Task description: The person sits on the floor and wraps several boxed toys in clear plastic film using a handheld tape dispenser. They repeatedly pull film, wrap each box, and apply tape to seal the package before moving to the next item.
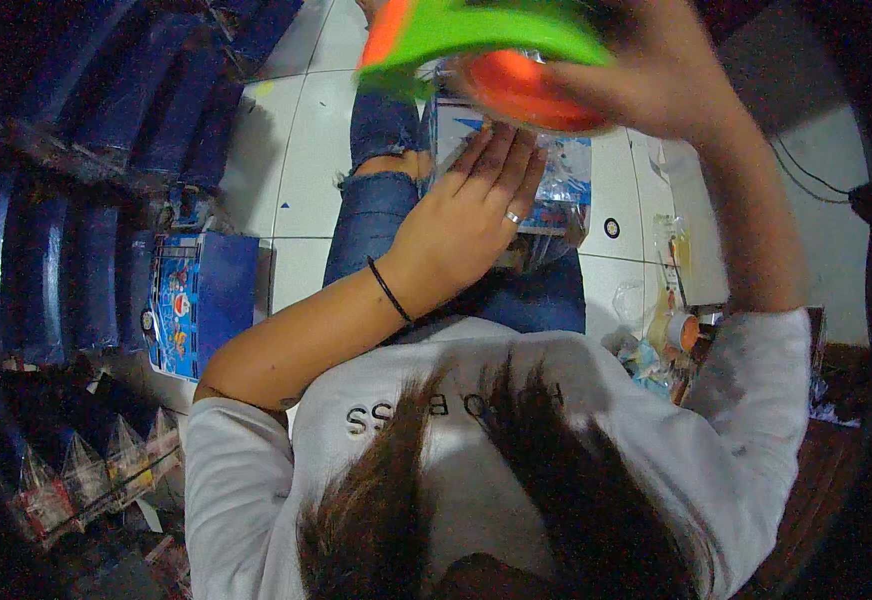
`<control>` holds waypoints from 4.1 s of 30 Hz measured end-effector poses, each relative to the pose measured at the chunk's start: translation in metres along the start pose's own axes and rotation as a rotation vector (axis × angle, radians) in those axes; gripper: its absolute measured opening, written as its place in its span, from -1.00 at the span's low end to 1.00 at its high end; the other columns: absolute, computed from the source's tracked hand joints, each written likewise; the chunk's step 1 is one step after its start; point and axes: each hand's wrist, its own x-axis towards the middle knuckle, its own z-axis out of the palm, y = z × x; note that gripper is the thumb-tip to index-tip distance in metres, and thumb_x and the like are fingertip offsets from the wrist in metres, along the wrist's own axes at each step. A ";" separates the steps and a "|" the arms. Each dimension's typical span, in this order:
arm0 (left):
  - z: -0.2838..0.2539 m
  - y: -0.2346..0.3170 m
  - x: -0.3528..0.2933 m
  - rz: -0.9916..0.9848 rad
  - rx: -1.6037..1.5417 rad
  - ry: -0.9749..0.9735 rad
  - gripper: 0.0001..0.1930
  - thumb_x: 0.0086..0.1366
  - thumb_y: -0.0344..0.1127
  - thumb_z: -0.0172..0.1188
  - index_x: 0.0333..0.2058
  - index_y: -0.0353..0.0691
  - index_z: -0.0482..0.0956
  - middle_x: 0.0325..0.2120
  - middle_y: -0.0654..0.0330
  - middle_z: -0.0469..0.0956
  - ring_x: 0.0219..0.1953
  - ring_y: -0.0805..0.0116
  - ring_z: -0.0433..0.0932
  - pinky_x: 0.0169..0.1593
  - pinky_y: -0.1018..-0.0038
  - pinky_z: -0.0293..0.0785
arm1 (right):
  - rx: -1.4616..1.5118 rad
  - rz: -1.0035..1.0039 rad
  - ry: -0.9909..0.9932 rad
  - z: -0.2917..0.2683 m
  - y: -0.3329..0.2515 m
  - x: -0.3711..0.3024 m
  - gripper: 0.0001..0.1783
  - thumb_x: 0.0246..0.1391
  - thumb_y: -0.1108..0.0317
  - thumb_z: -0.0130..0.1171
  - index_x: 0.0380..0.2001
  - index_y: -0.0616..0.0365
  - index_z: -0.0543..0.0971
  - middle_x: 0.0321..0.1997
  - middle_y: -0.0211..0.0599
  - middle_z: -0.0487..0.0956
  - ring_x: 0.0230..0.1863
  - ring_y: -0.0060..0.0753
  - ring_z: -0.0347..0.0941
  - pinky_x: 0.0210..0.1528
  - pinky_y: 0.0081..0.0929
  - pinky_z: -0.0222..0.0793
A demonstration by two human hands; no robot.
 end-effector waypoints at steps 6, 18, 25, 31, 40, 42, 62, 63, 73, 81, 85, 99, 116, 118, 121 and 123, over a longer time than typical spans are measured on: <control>0.009 -0.002 -0.001 0.027 -0.055 0.049 -0.05 -0.12 0.04 0.29 0.21 -0.32 0.17 0.22 -0.11 0.15 0.28 -0.05 0.12 0.33 0.15 0.03 | -0.227 0.093 -1.141 0.025 -0.031 0.111 -0.66 -0.28 0.33 0.29 -0.35 0.24 0.55 -0.27 -0.09 0.48 -0.20 -0.07 0.47 -0.19 -0.24 0.39; 0.000 -0.006 -0.010 0.002 -0.075 0.041 -0.41 0.13 -0.28 -0.03 0.16 -0.36 0.25 0.21 -0.06 0.21 0.27 0.09 0.17 0.33 0.22 0.03 | -0.453 0.136 -0.625 -0.058 -0.008 -0.057 -0.23 -0.49 0.58 0.24 0.02 -0.06 0.52 0.07 -0.14 0.43 0.07 -0.06 0.40 0.12 -0.29 0.36; -0.001 -0.009 -0.016 0.015 -0.085 0.099 -0.42 0.14 -0.28 -0.04 0.16 -0.35 0.25 0.19 -0.03 0.25 0.27 0.10 0.19 0.32 0.24 0.04 | -0.513 0.520 -0.519 -0.072 -0.045 -0.159 -0.20 -0.42 0.54 0.23 0.09 -0.10 0.48 0.05 -0.08 0.42 0.05 -0.01 0.40 0.09 -0.24 0.35; -0.006 -0.008 -0.037 0.032 -0.014 0.028 -0.44 0.14 -0.30 -0.01 0.15 -0.29 0.29 0.16 0.00 0.28 0.22 0.09 0.24 0.25 0.25 0.17 | -0.584 0.356 -1.579 0.014 0.029 -0.234 -0.69 -0.32 0.33 0.31 -0.35 0.02 0.63 -0.41 -0.25 0.58 -0.28 -0.04 0.51 -0.22 -0.17 0.45; -0.031 0.007 0.097 0.464 0.218 -0.574 -0.21 0.10 0.47 -0.14 -0.02 -0.10 0.56 -0.03 -0.05 0.48 0.22 0.16 0.27 0.33 0.07 -0.24 | -0.198 1.324 0.161 0.122 0.062 -0.442 -0.46 -0.17 0.23 0.30 -0.02 0.06 0.53 0.07 -0.10 0.41 0.09 -0.09 0.37 0.15 -0.34 0.28; -0.022 0.019 0.146 0.487 0.039 -1.064 -0.16 0.14 0.48 -0.22 -0.08 -0.21 0.59 -0.12 -0.12 0.54 0.21 0.12 0.29 0.34 0.06 -0.26 | -0.226 1.600 0.145 0.123 0.063 -0.425 -0.44 -0.12 0.16 0.30 0.02 0.07 0.51 0.12 -0.04 0.39 0.13 -0.09 0.34 0.20 -0.34 0.22; 0.081 -0.074 0.012 -1.010 -1.859 -0.037 -0.31 0.35 0.17 -0.17 0.21 -0.31 0.20 0.13 -0.04 0.31 0.18 0.17 0.32 0.23 0.32 0.22 | 1.399 1.338 0.568 0.159 0.093 -0.182 -0.39 0.19 -0.06 -0.09 0.14 0.14 0.36 0.06 -0.10 0.48 0.03 -0.19 0.44 0.09 -0.28 0.38; 0.072 -0.073 0.015 -0.734 -1.601 0.002 -0.26 0.31 0.16 -0.12 0.24 -0.32 0.02 0.20 -0.09 0.10 0.25 0.08 0.08 0.28 0.27 0.01 | 1.405 1.273 0.554 0.148 0.095 -0.175 -0.41 0.22 -0.06 -0.13 0.15 0.12 0.36 0.08 -0.12 0.47 0.06 -0.21 0.42 0.12 -0.26 0.36; 0.155 -0.007 -0.028 0.291 0.016 -0.027 -0.10 0.10 0.22 0.12 0.32 -0.07 0.02 0.37 0.08 -0.16 0.40 -0.03 -0.35 0.35 0.01 -0.47 | 0.527 1.037 -0.586 0.123 0.126 -0.052 -0.08 -0.01 -0.49 -0.15 0.06 0.14 0.47 -0.01 -0.10 0.50 -0.07 -0.19 0.44 0.01 -0.33 0.34; 0.068 0.007 -0.048 0.078 -0.811 -0.421 -0.47 0.17 -0.10 0.19 0.10 -0.17 0.38 0.09 -0.01 0.36 0.21 0.00 0.25 0.27 0.09 0.09 | 0.578 0.836 -0.515 0.153 0.146 -0.051 0.01 -0.12 -0.55 -0.12 0.04 0.18 0.51 0.08 -0.08 0.49 0.10 -0.16 0.39 0.16 -0.22 0.22; -0.020 -0.030 -0.067 0.023 -0.618 0.280 -0.80 -0.01 -0.22 0.37 -0.43 -0.12 0.56 -0.54 0.23 0.54 -0.44 0.15 0.56 -0.24 0.25 0.51 | 0.589 0.046 -0.240 0.117 0.115 -0.035 -0.28 -0.12 -0.14 0.25 0.08 0.04 0.48 0.11 -0.27 0.48 0.09 -0.29 0.38 0.16 -0.35 0.22; -0.027 -0.055 -0.082 -0.501 -0.476 0.320 -0.82 0.02 -0.41 0.32 -0.56 -0.22 0.44 -0.62 0.16 0.40 -0.50 0.16 0.39 -0.32 0.35 0.27 | 0.380 0.082 -0.419 0.098 0.071 -0.036 -0.77 -0.02 0.24 0.27 -0.45 0.19 0.53 -0.41 -0.26 0.51 -0.29 -0.25 0.47 -0.19 -0.29 0.33; -0.036 -0.052 -0.037 -0.763 -0.786 0.517 -0.88 0.20 -0.39 0.20 -0.43 -0.36 0.58 -0.50 0.21 0.55 -0.37 0.49 0.49 -0.23 0.57 0.39 | 0.300 -0.034 0.061 0.099 0.056 -0.010 -0.73 0.02 0.28 0.26 -0.21 0.10 0.53 -0.25 -0.29 0.52 -0.24 -0.22 0.44 -0.22 -0.35 0.33; -0.035 -0.049 -0.037 -0.845 -0.898 0.544 -0.86 0.21 -0.39 0.20 -0.43 -0.36 0.57 -0.48 0.22 0.55 -0.36 0.49 0.49 -0.22 0.57 0.39 | 0.193 -0.216 0.199 0.099 0.051 -0.008 -0.64 0.01 0.25 0.29 -0.11 0.06 0.53 -0.19 -0.28 0.53 -0.20 -0.16 0.43 -0.23 -0.28 0.33; -0.032 -0.047 -0.035 -0.913 -0.966 0.579 -0.83 0.23 -0.34 0.18 -0.42 -0.36 0.56 -0.44 0.21 0.56 -0.33 0.48 0.50 -0.18 0.56 0.39 | 0.078 -0.207 -0.340 0.091 0.048 -0.004 -0.70 -0.01 0.26 0.27 -0.18 0.06 0.56 -0.23 -0.27 0.53 -0.21 -0.17 0.43 -0.22 -0.25 0.33; -0.032 -0.048 -0.031 -0.874 -0.916 0.610 -0.81 0.23 -0.30 0.18 -0.39 -0.35 0.55 -0.42 0.20 0.56 -0.30 0.47 0.50 -0.16 0.56 0.39 | 0.179 -0.040 -0.559 0.085 0.053 0.002 -0.79 0.03 0.25 0.24 -0.26 0.07 0.58 -0.26 -0.26 0.53 -0.22 -0.20 0.43 -0.23 -0.27 0.33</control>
